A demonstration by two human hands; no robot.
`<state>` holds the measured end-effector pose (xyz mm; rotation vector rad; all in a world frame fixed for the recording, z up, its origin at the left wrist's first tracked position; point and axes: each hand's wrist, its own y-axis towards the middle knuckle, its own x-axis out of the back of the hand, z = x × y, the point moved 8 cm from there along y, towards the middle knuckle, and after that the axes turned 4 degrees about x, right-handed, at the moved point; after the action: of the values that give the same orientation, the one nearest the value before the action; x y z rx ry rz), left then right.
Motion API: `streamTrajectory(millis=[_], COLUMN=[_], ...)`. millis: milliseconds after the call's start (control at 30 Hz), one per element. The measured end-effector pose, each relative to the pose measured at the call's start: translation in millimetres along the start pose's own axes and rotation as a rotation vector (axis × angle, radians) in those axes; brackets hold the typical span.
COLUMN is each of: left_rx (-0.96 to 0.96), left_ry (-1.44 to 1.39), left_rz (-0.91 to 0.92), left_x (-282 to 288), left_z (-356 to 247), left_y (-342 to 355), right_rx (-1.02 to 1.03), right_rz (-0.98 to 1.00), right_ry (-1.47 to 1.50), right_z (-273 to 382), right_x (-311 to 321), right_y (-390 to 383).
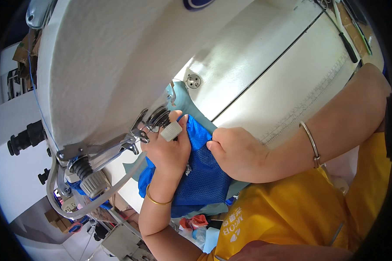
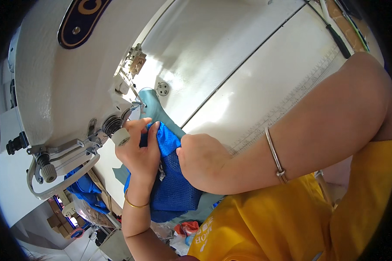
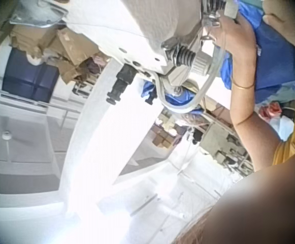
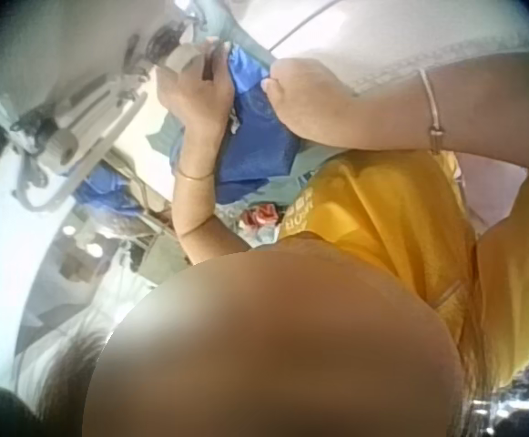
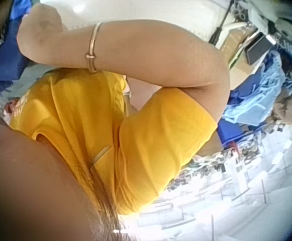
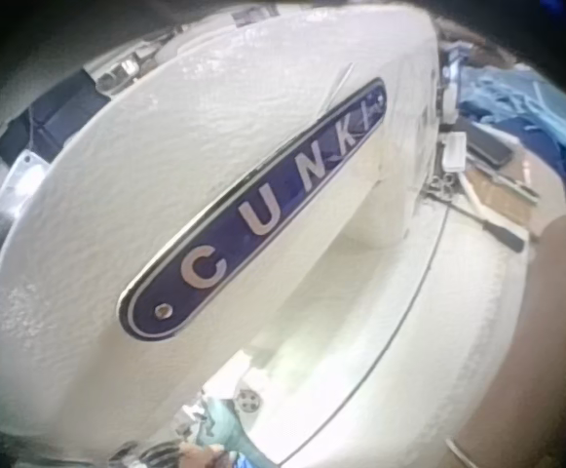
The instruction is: Sewing a blue mesh pocket onto a fabric panel using an industrial sewing machine.
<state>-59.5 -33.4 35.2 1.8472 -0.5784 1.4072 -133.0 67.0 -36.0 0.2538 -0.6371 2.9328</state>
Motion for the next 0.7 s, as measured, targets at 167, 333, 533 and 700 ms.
streamTrajectory(millis=[167, 333, 533, 700], left_rx=[-0.136, -0.101, -0.108, -0.069], left_ry=[-0.082, -0.229, -0.201, -0.176], left_rz=[0.056, 0.173, 0.199, 0.182], left_x=[-5.3, 3.3, 14.1, 11.3], left_z=[-5.4, -13.2, -31.4, -33.0], left_y=[-3.2, 3.6, -16.4, -27.5], right_rx=[0.003, 0.008, 0.061, 0.08], right_rz=[-0.014, -0.021, -0.041, -0.054], right_ry=[0.017, 0.011, -0.006, -0.014], right_z=[1.5, -0.7, -0.8, -1.1], right_x=[0.0, -0.2, -3.0, -4.0], right_y=[-2.6, -1.8, -0.3, 1.0])
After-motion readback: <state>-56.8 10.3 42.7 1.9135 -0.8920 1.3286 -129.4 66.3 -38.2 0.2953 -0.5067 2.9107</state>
